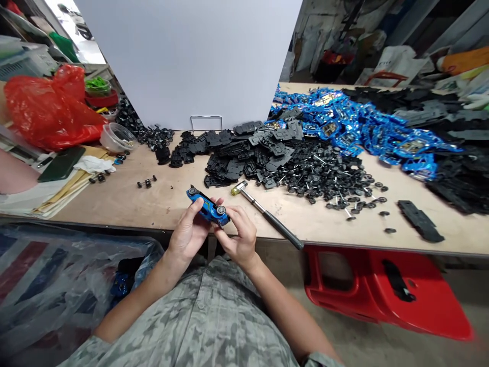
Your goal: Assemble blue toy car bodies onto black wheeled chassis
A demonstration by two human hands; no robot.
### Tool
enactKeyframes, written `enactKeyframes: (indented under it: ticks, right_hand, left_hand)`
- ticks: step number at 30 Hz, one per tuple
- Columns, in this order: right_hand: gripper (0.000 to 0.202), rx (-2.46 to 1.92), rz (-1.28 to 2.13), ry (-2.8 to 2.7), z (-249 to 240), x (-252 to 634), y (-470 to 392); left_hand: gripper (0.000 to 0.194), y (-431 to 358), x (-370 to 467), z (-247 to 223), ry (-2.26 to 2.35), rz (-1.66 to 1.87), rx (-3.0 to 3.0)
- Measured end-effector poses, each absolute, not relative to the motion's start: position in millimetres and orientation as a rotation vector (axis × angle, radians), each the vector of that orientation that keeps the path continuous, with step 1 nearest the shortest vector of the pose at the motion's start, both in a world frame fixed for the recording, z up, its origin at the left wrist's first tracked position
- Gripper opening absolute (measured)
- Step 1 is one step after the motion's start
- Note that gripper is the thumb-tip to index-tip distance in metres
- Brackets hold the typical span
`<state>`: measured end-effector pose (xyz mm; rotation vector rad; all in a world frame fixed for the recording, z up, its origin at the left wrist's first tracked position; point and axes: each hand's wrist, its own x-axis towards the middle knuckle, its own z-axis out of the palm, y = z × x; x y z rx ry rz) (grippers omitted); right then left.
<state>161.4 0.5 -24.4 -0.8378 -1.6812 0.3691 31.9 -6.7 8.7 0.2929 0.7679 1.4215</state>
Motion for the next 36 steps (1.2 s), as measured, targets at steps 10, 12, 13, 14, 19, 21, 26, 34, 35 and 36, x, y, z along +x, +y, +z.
enactKeyframes:
  ticks: [10, 12, 13, 14, 19, 21, 26, 34, 35, 36]
  right_hand:
    - [0.032, -0.873, 0.935, -1.737, -38.8, 193.8, 27.5]
    - [0.032, -0.891, 0.915, -1.841, -43.8, 199.8, 38.2]
    - [0.033, -0.898, 0.898, -1.884, -46.3, 201.8, 42.5]
    - [0.034, -0.901, 0.877, -1.917, -48.5, 203.3, 45.7]
    - [0.031, -0.898, 0.815, -1.847, -51.1, 199.8, 42.9]
    - [0.033, -0.934, 0.929, -1.661, -48.8, 191.3, 37.1]
    - [0.037, -0.991, 1.209, -1.524, -41.8, 166.3, 29.9]
    - [0.053, -0.817, 0.270, -2.203, -15.2, 165.5, 37.0]
    - [0.048, -0.844, 0.269, -2.181, -13.2, 165.1, 38.3]
    - [0.045, -0.882, 0.279, -2.140, -11.9, 165.0, 39.5]
  left_hand:
    - [0.053, 14.6, -36.3, -11.9, 1.026, 1.284, 1.264]
    - [0.041, 18.8, -42.5, -18.6, 1.115, 1.190, 1.439]
    - [0.037, 19.9, -43.1, -22.2, 1.146, 1.189, 1.489]
    - [0.035, 20.4, -42.4, -25.7, 1.166, 1.198, 1.517]
    - [0.051, 14.6, -29.3, -34.8, 1.134, 1.422, 1.247]
    - [0.065, 9.2, -21.2, -32.9, 1.001, 1.519, 0.991]
    - [0.056, 7.7, -0.5, -20.7, 0.690, 1.464, 0.528]
    - [0.032, 24.8, 11.3, -1.7, 0.767, 1.400, 0.075]
    - [0.031, 22.6, 13.8, -2.4, 0.722, 1.413, 0.127]
    - [0.030, 20.1, 16.2, -4.2, 0.688, 1.422, 0.189]
